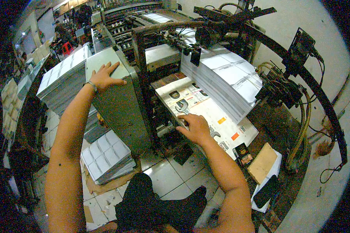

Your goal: The person operates a printing machine by clearing paper jams and adjusting the feed by hand while another person sorts paper stacks in the background.

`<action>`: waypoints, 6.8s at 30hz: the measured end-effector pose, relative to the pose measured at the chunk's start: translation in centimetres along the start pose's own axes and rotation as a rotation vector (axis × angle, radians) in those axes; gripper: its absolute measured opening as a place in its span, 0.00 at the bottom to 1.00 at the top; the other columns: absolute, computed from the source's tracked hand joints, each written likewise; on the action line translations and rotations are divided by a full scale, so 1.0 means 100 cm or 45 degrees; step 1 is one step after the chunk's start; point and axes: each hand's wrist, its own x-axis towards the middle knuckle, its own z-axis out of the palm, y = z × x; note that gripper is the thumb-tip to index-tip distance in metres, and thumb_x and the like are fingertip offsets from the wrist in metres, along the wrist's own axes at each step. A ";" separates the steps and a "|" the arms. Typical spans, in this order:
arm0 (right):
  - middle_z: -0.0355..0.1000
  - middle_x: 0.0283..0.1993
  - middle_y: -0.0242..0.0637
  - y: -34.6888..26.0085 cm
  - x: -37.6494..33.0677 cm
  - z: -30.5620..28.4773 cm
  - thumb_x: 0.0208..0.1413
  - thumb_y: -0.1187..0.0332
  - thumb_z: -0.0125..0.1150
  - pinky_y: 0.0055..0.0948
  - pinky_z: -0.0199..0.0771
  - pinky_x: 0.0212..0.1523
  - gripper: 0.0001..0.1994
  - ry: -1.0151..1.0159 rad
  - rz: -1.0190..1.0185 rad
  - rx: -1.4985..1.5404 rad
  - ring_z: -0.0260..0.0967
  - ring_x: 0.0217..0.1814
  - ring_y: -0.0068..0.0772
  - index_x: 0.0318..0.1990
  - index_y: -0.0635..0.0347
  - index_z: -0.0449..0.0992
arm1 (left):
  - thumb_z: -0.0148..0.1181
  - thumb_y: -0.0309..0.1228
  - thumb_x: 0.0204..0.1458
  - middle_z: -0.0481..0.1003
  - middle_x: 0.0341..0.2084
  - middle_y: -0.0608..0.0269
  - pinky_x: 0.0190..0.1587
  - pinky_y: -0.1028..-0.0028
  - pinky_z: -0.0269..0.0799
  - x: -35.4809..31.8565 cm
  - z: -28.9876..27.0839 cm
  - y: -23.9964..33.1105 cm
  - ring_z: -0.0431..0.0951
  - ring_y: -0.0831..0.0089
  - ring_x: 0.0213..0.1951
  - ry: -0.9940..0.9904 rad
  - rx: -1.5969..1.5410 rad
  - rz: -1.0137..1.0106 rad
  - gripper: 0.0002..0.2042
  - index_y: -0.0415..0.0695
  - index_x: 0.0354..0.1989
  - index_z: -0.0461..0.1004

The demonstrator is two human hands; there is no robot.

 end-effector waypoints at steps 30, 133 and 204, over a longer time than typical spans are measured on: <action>0.77 0.35 0.39 -0.003 0.001 -0.002 0.50 0.53 0.74 0.42 0.74 0.42 0.23 0.074 -0.044 -0.008 0.76 0.37 0.44 0.53 0.49 0.83 | 0.67 0.77 0.31 0.49 0.79 0.45 0.74 0.30 0.35 0.000 0.000 0.000 0.44 0.45 0.80 0.020 -0.004 0.008 0.63 0.61 0.79 0.56; 0.79 0.54 0.55 0.167 -0.073 -0.125 0.42 0.49 0.81 0.44 0.77 0.59 0.36 1.716 1.235 0.665 0.78 0.56 0.55 0.55 0.62 0.77 | 0.69 0.59 0.52 0.50 0.76 0.28 0.77 0.58 0.46 0.071 0.018 -0.079 0.46 0.42 0.79 -0.134 -0.212 0.394 0.52 0.42 0.79 0.53; 0.71 0.67 0.43 0.001 -0.212 -0.098 0.64 0.60 0.55 0.49 0.71 0.67 0.28 1.831 0.282 1.909 0.69 0.69 0.47 0.69 0.61 0.66 | 0.59 0.80 0.38 0.45 0.81 0.50 0.71 0.25 0.36 0.012 0.004 -0.003 0.44 0.45 0.80 -0.064 0.105 0.037 0.61 0.63 0.81 0.49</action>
